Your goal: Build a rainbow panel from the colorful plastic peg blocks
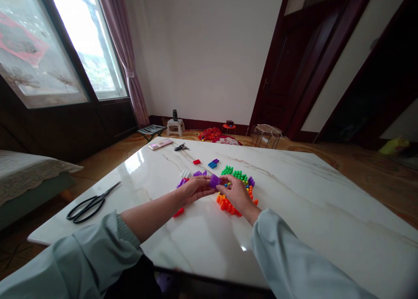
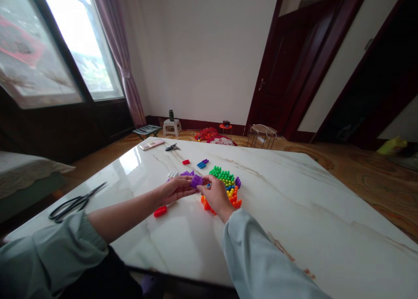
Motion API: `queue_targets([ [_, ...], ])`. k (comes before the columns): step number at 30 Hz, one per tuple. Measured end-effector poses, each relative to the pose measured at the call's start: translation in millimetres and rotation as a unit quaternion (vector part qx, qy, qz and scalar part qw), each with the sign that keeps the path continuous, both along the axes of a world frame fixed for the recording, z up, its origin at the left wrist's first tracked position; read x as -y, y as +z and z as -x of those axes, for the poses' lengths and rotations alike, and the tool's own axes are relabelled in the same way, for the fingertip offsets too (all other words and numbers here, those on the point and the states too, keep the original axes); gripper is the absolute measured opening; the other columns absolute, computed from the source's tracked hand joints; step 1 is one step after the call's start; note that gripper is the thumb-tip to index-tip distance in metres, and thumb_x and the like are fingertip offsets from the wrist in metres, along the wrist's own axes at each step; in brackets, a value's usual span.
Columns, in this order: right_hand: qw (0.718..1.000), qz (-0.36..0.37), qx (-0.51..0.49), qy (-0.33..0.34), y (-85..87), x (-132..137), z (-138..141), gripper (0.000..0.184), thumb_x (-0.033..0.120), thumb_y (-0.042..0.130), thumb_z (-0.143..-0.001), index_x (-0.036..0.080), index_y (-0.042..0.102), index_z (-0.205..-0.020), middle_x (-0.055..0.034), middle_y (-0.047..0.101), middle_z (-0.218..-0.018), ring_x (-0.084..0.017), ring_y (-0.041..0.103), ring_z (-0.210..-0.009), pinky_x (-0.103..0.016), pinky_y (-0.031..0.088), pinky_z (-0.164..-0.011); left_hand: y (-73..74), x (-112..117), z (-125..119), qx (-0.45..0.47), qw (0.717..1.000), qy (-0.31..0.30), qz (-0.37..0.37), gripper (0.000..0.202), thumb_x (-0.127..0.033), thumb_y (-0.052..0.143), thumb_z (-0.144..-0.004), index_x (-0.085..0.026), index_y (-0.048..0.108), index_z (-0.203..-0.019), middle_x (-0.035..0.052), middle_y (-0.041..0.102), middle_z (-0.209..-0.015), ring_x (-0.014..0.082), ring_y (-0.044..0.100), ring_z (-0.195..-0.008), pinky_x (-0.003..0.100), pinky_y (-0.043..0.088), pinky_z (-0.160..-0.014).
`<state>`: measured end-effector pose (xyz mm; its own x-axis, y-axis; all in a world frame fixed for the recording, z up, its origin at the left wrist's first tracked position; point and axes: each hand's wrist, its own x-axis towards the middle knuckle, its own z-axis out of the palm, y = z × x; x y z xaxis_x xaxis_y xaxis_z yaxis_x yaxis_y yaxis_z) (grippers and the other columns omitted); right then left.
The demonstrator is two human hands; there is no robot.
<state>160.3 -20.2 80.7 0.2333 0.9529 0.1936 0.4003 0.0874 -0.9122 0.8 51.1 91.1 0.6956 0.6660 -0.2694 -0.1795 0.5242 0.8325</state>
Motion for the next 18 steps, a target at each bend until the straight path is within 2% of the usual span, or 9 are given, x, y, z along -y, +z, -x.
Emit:
queue_targets([
  [6, 0.999, -0.024, -0.012, -0.024, -1.2, -2.2, -3.0, 0.034, 0.023, 0.064, -0.069, 0.015, 0.064, -0.101, -0.0039, 0.068, -0.083, -0.016, 0.064, -0.072, -0.028, 0.053, -0.064, -1.5, 4.3, 1.4, -0.006, 1.000, -0.010, -0.007, 0.038, -0.001, 0.060, -0.073, -0.007, 0.056, -0.111, 0.0166, 0.069, -0.105, 0.0237, 0.069, -0.095, 0.029, 0.055, -0.086],
  [11, 0.997, -0.031, 0.057, -0.052, 0.1, -3.0, -7.6, 0.029, 0.022, 0.063, -0.068, 0.014, 0.067, -0.096, -0.0048, 0.068, -0.080, -0.016, 0.063, -0.070, -0.029, 0.052, -0.066, -4.3, 0.9, 3.3, -0.086, 0.995, -0.025, -0.039, 0.043, -0.009, 0.068, -0.070, -0.011, 0.058, -0.111, 0.0147, 0.071, -0.099, 0.0252, 0.071, -0.087, 0.032, 0.057, -0.077],
  [13, 0.995, -0.027, 0.088, -0.048, -0.1, -2.3, -9.5, 0.027, 0.022, 0.063, -0.068, 0.015, 0.069, -0.094, -0.0042, 0.069, -0.078, -0.015, 0.062, -0.067, -0.028, 0.052, -0.065, -6.0, -0.7, 4.1, -0.112, 0.992, -0.023, -0.061, 0.042, -0.017, 0.072, -0.071, -0.014, 0.059, -0.111, 0.0136, 0.071, -0.100, 0.0259, 0.070, -0.088, 0.032, 0.057, -0.073],
  [16, 0.993, -0.026, 0.109, -0.030, 1.1, 0.0, -8.6, 0.027, 0.021, 0.062, -0.068, 0.016, 0.070, -0.094, -0.0035, 0.070, -0.080, -0.014, 0.061, -0.064, -0.027, 0.051, -0.063, -10.8, -1.9, 4.2, -0.112, 0.990, -0.010, -0.083, 0.041, -0.027, 0.077, -0.071, -0.015, 0.060, -0.106, 0.0115, 0.071, -0.095, 0.0240, 0.070, -0.086, 0.030, 0.057, -0.070],
  [18, 0.995, -0.037, 0.093, -0.019, 3.5, 1.8, -5.6, 0.028, 0.021, 0.062, -0.069, 0.016, 0.070, -0.096, -0.0037, 0.070, -0.083, -0.014, 0.061, -0.065, -0.027, 0.051, -0.063, -14.0, -2.0, 3.1, -0.102, 0.992, 0.012, -0.078, 0.038, -0.023, 0.079, -0.069, -0.014, 0.061, -0.101, 0.0095, 0.071, -0.088, 0.0214, 0.071, -0.081, 0.028, 0.057, -0.071],
])
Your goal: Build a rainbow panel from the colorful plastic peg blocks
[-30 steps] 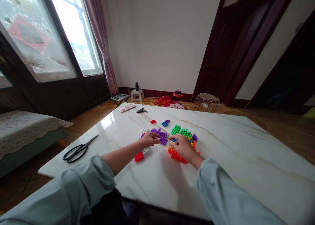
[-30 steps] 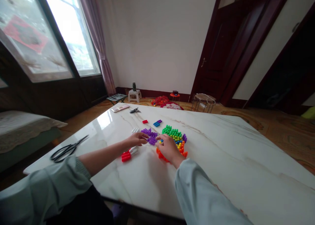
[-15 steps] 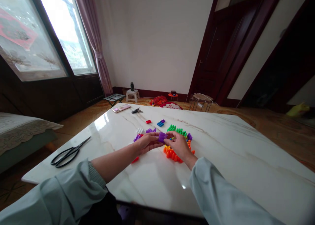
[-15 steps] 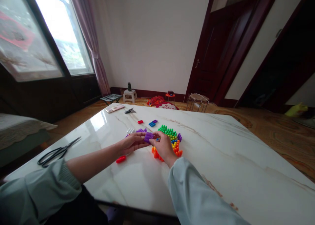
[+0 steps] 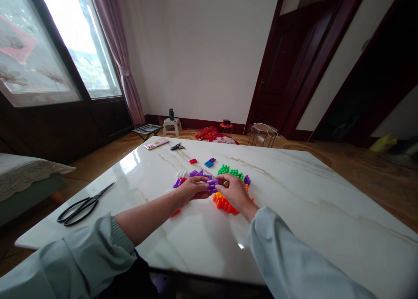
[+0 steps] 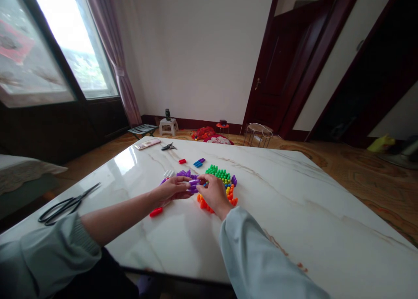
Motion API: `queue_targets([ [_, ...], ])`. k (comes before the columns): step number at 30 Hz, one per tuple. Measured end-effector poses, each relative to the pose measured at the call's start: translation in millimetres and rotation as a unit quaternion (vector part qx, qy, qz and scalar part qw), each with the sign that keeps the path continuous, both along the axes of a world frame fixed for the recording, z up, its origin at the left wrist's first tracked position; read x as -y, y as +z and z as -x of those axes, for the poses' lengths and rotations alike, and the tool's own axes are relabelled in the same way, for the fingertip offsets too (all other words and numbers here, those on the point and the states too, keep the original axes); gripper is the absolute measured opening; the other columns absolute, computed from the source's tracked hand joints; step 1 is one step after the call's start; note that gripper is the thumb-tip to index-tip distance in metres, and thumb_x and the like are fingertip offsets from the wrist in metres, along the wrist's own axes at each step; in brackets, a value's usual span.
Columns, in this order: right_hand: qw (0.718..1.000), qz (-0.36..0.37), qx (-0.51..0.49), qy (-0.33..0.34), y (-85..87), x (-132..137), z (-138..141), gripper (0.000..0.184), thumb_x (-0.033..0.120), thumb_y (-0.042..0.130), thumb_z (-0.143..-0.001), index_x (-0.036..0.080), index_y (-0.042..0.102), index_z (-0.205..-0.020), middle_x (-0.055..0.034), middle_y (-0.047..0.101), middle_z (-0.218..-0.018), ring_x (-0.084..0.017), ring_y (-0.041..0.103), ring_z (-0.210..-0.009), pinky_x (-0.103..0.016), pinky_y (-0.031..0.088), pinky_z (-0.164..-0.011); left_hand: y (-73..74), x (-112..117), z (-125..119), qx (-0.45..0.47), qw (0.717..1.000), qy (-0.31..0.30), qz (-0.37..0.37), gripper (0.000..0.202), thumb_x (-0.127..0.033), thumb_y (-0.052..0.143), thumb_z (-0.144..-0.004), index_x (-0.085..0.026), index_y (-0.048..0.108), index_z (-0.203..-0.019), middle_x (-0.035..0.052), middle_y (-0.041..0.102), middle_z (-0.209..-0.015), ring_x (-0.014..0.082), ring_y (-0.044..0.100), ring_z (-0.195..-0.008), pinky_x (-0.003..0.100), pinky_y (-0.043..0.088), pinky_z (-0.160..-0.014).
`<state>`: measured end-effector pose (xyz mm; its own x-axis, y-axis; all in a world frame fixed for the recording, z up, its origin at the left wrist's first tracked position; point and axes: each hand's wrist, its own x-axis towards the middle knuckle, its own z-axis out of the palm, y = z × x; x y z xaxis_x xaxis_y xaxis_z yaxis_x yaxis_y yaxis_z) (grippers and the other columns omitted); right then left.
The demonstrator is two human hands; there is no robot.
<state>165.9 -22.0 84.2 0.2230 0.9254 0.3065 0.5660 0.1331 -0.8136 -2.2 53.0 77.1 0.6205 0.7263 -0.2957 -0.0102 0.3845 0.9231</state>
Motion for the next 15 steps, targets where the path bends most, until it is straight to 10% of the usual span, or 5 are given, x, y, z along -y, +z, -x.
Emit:
queue_targets([
  [15, 0.992, 0.009, -0.123, 0.015, -1.3, -2.4, -4.4, 0.024, 0.032, 0.064, -0.072, 0.016, 0.069, -0.089, -0.0037, 0.072, -0.078, -0.018, 0.065, -0.071, -0.029, 0.053, -0.065, 4.9, 4.3, -4.7, 0.010, 1.000, -0.006, -0.010, 0.038, -0.026, 0.078, -0.070, -0.015, 0.061, -0.101, 0.0109, 0.071, -0.097, 0.0205, 0.069, -0.086, 0.030, 0.056, -0.075],
])
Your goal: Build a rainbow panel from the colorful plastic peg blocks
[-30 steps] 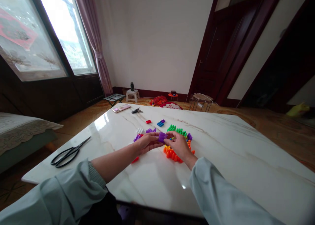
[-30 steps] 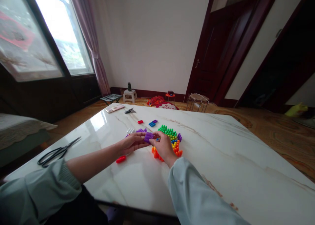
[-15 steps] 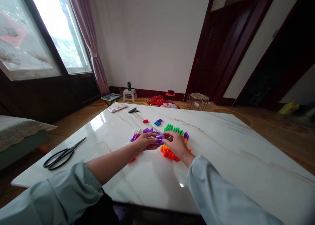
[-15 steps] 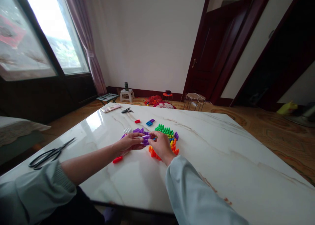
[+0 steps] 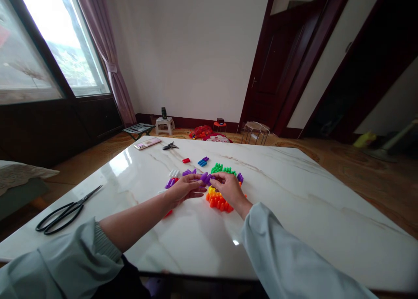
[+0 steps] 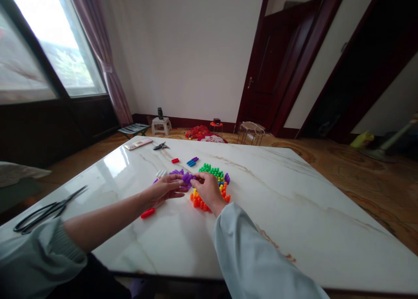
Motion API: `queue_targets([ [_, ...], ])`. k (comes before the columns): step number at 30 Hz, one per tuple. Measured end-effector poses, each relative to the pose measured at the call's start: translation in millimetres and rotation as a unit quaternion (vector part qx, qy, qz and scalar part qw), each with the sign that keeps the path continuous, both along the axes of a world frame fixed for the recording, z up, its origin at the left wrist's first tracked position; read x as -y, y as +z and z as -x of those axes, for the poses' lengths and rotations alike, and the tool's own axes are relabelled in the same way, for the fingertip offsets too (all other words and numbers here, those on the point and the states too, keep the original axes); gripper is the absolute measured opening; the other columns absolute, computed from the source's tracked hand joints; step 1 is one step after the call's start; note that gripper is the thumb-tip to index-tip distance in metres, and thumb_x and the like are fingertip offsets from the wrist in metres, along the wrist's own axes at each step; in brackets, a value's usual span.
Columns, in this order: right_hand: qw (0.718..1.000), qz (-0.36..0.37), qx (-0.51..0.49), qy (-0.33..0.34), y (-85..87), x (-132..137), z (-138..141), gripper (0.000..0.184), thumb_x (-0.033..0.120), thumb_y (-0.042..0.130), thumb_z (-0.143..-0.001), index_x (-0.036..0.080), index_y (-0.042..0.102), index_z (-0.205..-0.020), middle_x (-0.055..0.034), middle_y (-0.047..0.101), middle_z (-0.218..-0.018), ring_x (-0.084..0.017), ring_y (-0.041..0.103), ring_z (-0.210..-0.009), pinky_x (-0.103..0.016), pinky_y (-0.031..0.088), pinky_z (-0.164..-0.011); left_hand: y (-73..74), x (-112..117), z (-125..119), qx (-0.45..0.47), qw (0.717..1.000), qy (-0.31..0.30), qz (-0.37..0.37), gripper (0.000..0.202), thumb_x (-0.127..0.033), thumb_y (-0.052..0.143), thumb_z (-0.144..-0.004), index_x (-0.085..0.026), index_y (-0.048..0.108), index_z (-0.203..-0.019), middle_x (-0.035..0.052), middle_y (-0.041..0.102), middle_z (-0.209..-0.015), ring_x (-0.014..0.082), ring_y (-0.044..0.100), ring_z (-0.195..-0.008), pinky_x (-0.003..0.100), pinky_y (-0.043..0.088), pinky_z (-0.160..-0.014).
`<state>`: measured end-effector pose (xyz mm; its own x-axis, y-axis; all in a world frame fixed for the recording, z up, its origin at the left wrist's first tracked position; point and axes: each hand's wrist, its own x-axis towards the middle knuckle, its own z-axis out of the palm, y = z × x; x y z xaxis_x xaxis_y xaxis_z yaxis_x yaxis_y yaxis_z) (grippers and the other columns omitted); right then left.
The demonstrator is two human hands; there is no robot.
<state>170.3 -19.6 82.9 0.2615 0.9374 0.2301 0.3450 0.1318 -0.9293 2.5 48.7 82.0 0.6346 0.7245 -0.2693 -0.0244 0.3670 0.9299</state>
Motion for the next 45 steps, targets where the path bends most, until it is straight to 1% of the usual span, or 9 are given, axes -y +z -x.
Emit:
queue_targets([
  [5, 0.990, -0.033, 0.048, -0.130, 0.1, -0.7, -48.0, 0.026, 0.030, 0.056, -0.077, 0.017, 0.066, -0.097, -0.0043, 0.070, -0.084, -0.017, 0.065, -0.070, -0.030, 0.053, -0.067, 5.1, 0.0, 3.5, -0.053, 0.998, -0.007, -0.029, 0.050, -0.040, 0.081, -0.063, -0.016, 0.063, -0.103, 0.0123, 0.069, -0.105, 0.0233, 0.067, -0.092, 0.031, 0.054, -0.073],
  [8, 0.950, -0.048, 0.202, -0.234, -13.3, 7.4, -99.4, 0.024, 0.020, 0.050, -0.078, 0.016, 0.067, -0.095, -0.0080, 0.067, -0.096, -0.019, 0.063, -0.082, -0.030, 0.050, -0.076, 5.8, -1.9, 4.6, -0.058, 0.998, -0.012, -0.037, 0.052, -0.043, 0.081, -0.061, -0.016, 0.064, -0.101, 0.0128, 0.069, -0.106, 0.0236, 0.067, -0.093, 0.032, 0.053, -0.074],
  [13, 0.891, 0.104, 0.388, -0.211, -43.5, 27.1, -154.8, 0.032, 0.007, 0.046, -0.078, 0.018, 0.070, -0.096, -0.0069, 0.063, -0.099, -0.017, 0.060, -0.088, -0.025, 0.044, -0.079, 2.0, -4.6, 2.9, -0.067, 0.997, -0.015, -0.037, 0.052, -0.044, 0.081, -0.060, -0.016, 0.064, -0.100, 0.0126, 0.069, -0.105, 0.0236, 0.067, -0.091, 0.032, 0.053, -0.072],
  [19, 0.882, 0.163, 0.434, -0.088, -57.1, 32.8, -154.2, 0.045, 0.002, 0.045, -0.073, 0.023, 0.070, -0.103, -0.0033, 0.064, -0.102, -0.013, 0.060, -0.079, -0.021, 0.040, -0.068, 2.1, -2.0, 1.8, -0.079, 0.994, -0.036, -0.063, 0.045, -0.043, 0.079, -0.063, -0.017, 0.066, -0.098, 0.0104, 0.070, -0.099, 0.0227, 0.066, -0.090, 0.033, 0.052, -0.074],
  [23, 0.878, 0.157, 0.423, -0.161, -48.3, 33.1, -150.2, 0.050, 0.003, 0.048, -0.069, 0.024, 0.065, -0.111, -0.0036, 0.065, -0.109, -0.016, 0.060, -0.089, -0.023, 0.040, -0.070, 1.6, -2.6, 2.7, -0.081, 0.994, -0.039, -0.069, 0.046, -0.043, 0.079, -0.062, -0.017, 0.067, -0.098, 0.0103, 0.070, -0.099, 0.0226, 0.066, -0.089, 0.032, 0.051, -0.074],
  [26, 0.872, 0.211, 0.398, -0.191, -36.5, 35.2, -150.3, 0.041, 0.012, 0.054, -0.068, 0.024, 0.065, -0.105, -0.0026, 0.068, -0.101, -0.019, 0.061, -0.091, -0.025, 0.040, -0.068, -0.2, -3.4, 3.0, -0.081, 0.994, -0.036, -0.070, 0.047, -0.043, 0.079, -0.061, -0.017, 0.067, -0.097, 0.0102, 0.070, -0.099, 0.0225, 0.066, -0.089, 0.032, 0.051, -0.073],
  [30, 0.870, 0.312, 0.376, -0.065, -29.9, 41.4, -153.7, 0.060, 0.019, 0.069, -0.056, 0.025, 0.062, -0.115, -0.0033, 0.065, -0.108, -0.018, 0.062, -0.083, -0.023, 0.039, -0.062, -1.8, -3.2, 2.9, -0.086, 0.993, -0.045, -0.073, 0.046, -0.043, 0.078, -0.061, -0.017, 0.067, -0.098, 0.0103, 0.070, -0.100, 0.0225, 0.066, -0.089, 0.032, 0.051, -0.072],
  [33, 0.876, 0.290, 0.384, 0.003, -35.1, 45.4, -156.0, 0.075, 0.015, 0.074, -0.048, 0.027, 0.059, -0.121, -0.0033, 0.060, -0.115, -0.016, 0.060, -0.080, -0.022, 0.040, -0.063, -1.6, -3.3, 2.9, -0.095, 0.991, -0.055, -0.077, 0.047, -0.043, 0.078, -0.062, -0.017, 0.067, -0.098, 0.0113, 0.070, -0.102, 0.0235, 0.066, -0.091, 0.032, 0.051, -0.072],
  [45, 0.905, 0.216, 0.367, -0.028, -66.6, 37.7, -155.6, 0.038, 0.020, 0.074, -0.053, 0.017, 0.065, -0.090, -0.0020, 0.065, -0.085, -0.018, 0.059, -0.077, -0.024, 0.043, -0.067, -1.6, -4.6, 3.3, -0.106, 0.990, -0.065, -0.071, 0.047, -0.043, 0.078, -0.061, -0.016, 0.066, -0.097, 0.0115, 0.069, -0.103, 0.0238, 0.066, -0.091, 0.031, 0.052, -0.071],
])
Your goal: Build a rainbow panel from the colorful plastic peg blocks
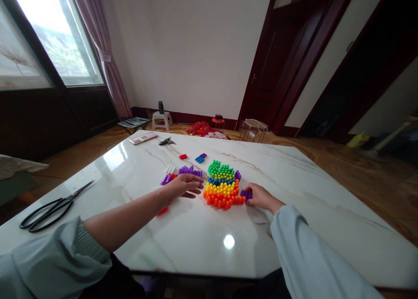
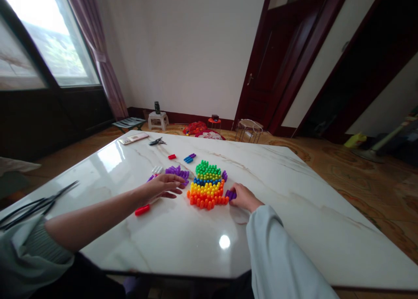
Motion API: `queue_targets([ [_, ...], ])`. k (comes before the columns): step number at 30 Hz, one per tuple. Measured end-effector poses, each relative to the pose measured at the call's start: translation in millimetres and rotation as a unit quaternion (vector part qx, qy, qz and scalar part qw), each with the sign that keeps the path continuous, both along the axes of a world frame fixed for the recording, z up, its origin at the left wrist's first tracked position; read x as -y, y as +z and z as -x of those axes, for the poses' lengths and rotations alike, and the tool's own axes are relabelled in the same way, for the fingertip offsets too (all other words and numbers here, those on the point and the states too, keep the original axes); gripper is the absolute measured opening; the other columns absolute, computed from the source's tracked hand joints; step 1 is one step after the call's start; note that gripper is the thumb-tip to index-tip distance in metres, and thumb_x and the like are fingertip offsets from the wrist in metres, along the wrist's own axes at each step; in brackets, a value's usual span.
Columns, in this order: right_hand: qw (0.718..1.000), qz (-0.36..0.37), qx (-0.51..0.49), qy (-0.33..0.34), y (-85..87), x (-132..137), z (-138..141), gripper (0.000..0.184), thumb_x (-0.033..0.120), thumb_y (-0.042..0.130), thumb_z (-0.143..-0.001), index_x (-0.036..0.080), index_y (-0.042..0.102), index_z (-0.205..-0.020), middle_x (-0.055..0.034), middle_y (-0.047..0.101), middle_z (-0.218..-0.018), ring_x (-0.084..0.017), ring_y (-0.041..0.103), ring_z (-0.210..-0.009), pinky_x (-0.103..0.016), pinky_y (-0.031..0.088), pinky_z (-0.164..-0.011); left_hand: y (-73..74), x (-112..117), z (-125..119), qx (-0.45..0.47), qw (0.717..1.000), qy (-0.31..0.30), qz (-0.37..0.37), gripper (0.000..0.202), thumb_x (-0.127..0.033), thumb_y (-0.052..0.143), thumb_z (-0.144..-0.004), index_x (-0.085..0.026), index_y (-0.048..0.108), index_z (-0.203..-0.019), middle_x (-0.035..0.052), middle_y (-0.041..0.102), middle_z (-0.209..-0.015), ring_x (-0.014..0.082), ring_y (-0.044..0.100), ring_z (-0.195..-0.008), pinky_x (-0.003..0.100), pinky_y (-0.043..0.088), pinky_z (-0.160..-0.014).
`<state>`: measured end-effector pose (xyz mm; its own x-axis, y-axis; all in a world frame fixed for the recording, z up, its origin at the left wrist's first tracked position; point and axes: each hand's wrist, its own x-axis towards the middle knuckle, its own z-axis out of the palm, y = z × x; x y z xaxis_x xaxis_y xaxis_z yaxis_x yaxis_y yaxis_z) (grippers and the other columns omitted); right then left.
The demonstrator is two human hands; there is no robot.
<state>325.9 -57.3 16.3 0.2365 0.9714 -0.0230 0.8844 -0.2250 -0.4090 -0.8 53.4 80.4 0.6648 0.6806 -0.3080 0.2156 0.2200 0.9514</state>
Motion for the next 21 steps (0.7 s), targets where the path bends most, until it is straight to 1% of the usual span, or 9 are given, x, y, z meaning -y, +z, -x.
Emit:
queue_targets([
  [2, 1.000, -0.022, 0.015, -0.011, -1.7, -1.0, -2.8, 0.032, 0.020, 0.071, -0.058, 0.016, 0.067, -0.089, -0.0045, 0.066, -0.088, -0.018, 0.060, -0.081, -0.024, 0.043, -0.071, 0.4, 0.0, 0.2, -0.001, 1.000, -0.004, -0.002, 0.047, -0.043, 0.078, -0.062, -0.016, 0.066, -0.098, 0.0115, 0.069, -0.105, 0.0239, 0.066, -0.092, 0.031, 0.052, -0.071],
  [5, 0.997, -0.044, 0.044, -0.049, -3.1, -5.1, -8.2, 0.017, 0.023, 0.060, -0.073, 0.016, 0.070, -0.085, -0.0068, 0.069, -0.087, -0.018, 0.061, -0.083, -0.024, 0.042, -0.073, 2.2, 0.3, 0.5, -0.002, 1.000, -0.008, -0.005, 0.045, -0.042, 0.077, -0.063, -0.017, 0.066, -0.098, 0.0112, 0.069, -0.104, 0.0235, 0.066, -0.092, 0.031, 0.052, -0.072],
  [8, 0.993, -0.053, 0.068, -0.082, -4.7, -14.3, -13.2, 0.023, 0.024, 0.049, -0.082, 0.017, 0.071, -0.078, -0.0083, 0.070, -0.082, -0.019, 0.063, -0.080, -0.025, 0.041, -0.070, 3.6, 0.4, 1.1, -0.006, 1.000, -0.010, -0.008, 0.042, -0.041, 0.076, -0.064, -0.017, 0.066, -0.096, 0.0103, 0.069, -0.103, 0.0228, 0.066, -0.091, 0.030, 0.051, -0.071],
  [10, 0.989, -0.061, 0.080, -0.105, -5.7, -23.7, -15.6, 0.022, 0.023, 0.050, -0.082, 0.016, 0.071, -0.080, -0.0092, 0.071, -0.083, -0.019, 0.063, -0.080, -0.025, 0.041, -0.069, 3.3, -0.3, 1.9, -0.008, 1.000, -0.012, -0.009, 0.041, -0.041, 0.076, -0.064, -0.017, 0.066, -0.096, 0.0099, 0.070, -0.102, 0.0226, 0.066, -0.091, 0.030, 0.051, -0.071],
  [13, 0.984, -0.068, 0.087, -0.140, -6.5, -40.1, -16.8, 0.020, 0.022, 0.054, -0.080, 0.016, 0.071, -0.089, -0.0099, 0.072, -0.090, -0.019, 0.064, -0.084, -0.024, 0.041, -0.069, 0.9, -2.3, 3.4, -0.012, 1.000, -0.012, -0.010, 0.041, -0.041, 0.075, -0.065, -0.017, 0.066, -0.097, 0.0101, 0.069, -0.103, 0.0224, 0.066, -0.091, 0.030, 0.051, -0.072],
  [15, 0.981, -0.067, 0.086, -0.158, -6.3, -50.5, -15.1, 0.021, 0.021, 0.054, -0.080, 0.014, 0.071, -0.091, -0.0111, 0.072, -0.092, -0.020, 0.065, -0.086, -0.024, 0.041, -0.068, -1.1, -4.0, 4.2, -0.014, 1.000, -0.010, -0.008, 0.041, -0.041, 0.075, -0.065, -0.017, 0.065, -0.097, 0.0101, 0.069, -0.104, 0.0222, 0.066, -0.091, 0.031, 0.051, -0.072],
  [18, 0.980, -0.061, 0.080, -0.170, -4.9, -62.1, -8.9, 0.021, 0.018, 0.055, -0.078, 0.013, 0.071, -0.090, -0.0117, 0.072, -0.091, -0.020, 0.065, -0.085, -0.023, 0.040, -0.067, -3.0, -5.9, 5.4, -0.017, 1.000, -0.009, -0.004, 0.044, -0.041, 0.076, -0.063, -0.017, 0.065, -0.098, 0.0099, 0.069, -0.104, 0.0223, 0.066, -0.091, 0.031, 0.051, -0.072],
  [21, 0.981, -0.053, 0.074, -0.170, -2.7, -67.7, -0.7, 0.025, 0.013, 0.056, -0.073, 0.013, 0.072, -0.092, -0.0108, 0.073, -0.091, -0.020, 0.065, -0.086, -0.022, 0.040, -0.066, -3.1, -6.5, 6.7, -0.018, 1.000, -0.015, -0.003, 0.046, -0.042, 0.075, -0.064, -0.016, 0.064, -0.100, 0.0099, 0.069, -0.104, 0.0224, 0.065, -0.092, 0.031, 0.051, -0.073],
])
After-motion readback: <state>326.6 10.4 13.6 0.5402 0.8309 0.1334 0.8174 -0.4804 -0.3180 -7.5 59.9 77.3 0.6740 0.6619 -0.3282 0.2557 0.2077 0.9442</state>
